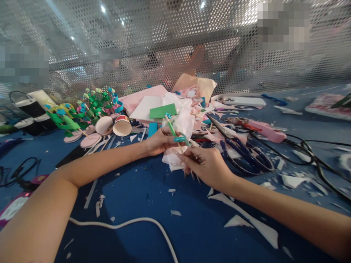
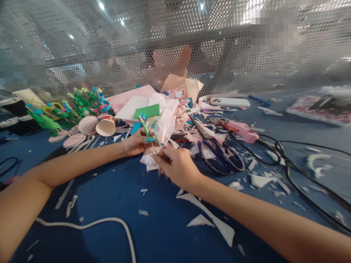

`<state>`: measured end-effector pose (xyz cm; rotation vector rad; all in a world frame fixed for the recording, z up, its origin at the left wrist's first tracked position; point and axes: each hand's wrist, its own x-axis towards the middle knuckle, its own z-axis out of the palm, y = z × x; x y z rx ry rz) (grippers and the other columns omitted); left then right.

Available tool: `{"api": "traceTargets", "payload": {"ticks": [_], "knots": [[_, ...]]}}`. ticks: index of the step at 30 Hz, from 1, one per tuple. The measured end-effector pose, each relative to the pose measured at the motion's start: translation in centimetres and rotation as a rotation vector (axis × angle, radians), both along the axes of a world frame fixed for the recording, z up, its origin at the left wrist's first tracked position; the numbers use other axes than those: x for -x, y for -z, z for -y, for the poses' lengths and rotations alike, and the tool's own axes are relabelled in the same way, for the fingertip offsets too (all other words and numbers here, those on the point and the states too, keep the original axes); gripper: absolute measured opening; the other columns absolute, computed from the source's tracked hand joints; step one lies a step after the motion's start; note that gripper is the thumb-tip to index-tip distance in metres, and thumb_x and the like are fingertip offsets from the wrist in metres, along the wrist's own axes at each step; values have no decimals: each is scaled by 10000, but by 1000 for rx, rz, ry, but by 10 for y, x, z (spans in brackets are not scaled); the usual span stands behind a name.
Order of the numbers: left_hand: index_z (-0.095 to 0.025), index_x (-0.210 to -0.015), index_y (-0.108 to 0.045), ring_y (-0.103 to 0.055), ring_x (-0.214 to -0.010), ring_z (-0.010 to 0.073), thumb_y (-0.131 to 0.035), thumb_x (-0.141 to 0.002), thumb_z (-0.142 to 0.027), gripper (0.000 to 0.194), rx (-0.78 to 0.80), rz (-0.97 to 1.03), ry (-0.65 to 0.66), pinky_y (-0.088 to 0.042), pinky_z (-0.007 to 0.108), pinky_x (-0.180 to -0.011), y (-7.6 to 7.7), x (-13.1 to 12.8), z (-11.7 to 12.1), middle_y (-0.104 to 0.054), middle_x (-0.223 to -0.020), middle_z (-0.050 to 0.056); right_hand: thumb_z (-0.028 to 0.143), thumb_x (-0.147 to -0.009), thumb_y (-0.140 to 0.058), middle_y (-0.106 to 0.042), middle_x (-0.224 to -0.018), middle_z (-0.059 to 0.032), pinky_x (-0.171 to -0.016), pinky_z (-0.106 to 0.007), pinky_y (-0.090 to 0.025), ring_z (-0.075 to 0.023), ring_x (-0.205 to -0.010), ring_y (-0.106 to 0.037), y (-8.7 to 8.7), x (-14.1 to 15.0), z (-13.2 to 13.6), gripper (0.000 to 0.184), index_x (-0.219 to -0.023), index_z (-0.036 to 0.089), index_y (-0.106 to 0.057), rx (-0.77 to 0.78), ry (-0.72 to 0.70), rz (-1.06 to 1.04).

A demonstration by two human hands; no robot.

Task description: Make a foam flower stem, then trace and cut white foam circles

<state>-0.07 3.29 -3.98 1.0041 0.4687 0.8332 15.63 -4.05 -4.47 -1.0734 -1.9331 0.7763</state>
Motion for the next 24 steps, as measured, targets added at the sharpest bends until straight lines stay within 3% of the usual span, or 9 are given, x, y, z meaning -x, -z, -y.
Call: {"api": "traceTargets", "payload": {"ticks": [3, 8, 11, 14, 19, 24], "knots": [[-132, -623, -688, -651, -571, 96, -871, -385, -211, 310, 11, 26, -11, -515, 218, -679, 1, 0, 0, -691, -606, -15, 300, -800, -514, -559, -415, 23, -430, -197, -420, -92, -366, -527, 0, 1, 0, 272, -557, 199, -446, -46, 73, 28], [-142, -755, -699, -667, -652, 115, -856, -448, -193, 349, 8, 37, 64, -509, 234, -704, 4, 0, -2, -705, -680, -2, 311, -746, -568, -413, -383, 53, -416, -195, -316, -58, -370, -374, 0, 1, -3, 337, -487, 189, -389, -155, 199, 49], [-147, -784, -699, -667, -692, 117, -816, -533, -152, 276, 3, 45, 71, -505, 249, -732, 5, 0, -3, -705, -703, 6, 348, -795, -505, -413, -377, 40, -420, -203, -306, -62, -373, -380, -1, 0, -4, 390, -455, 180, -412, -55, 183, 51], [-152, -762, -707, -662, -682, 102, -847, -477, -202, 321, -11, 60, 40, -498, 216, -725, 5, -1, -2, -705, -688, 5, 355, -812, -480, -453, -377, 24, -439, -211, -318, -70, -377, -417, -1, 0, -6, 425, -431, 173, -435, -7, 168, 63], [-141, -684, -709, -654, -611, 90, -865, -408, -265, 340, -46, 14, -45, -489, 191, -685, 6, -3, -1, -696, -616, 7, 350, -797, -503, -414, -366, 30, -432, -225, -274, -66, -382, -378, 0, 0, -8, 453, -403, 178, -361, -76, 212, 113], [-144, -782, -714, -680, -708, 134, -860, -438, -251, 388, -5, 16, 6, -498, 243, -760, 6, -3, -1, -719, -705, 28, 363, -775, -545, -444, -356, 29, -420, -219, -303, -73, -363, -406, 0, -2, -10, 431, -414, 185, -391, 59, 190, 56]]}}
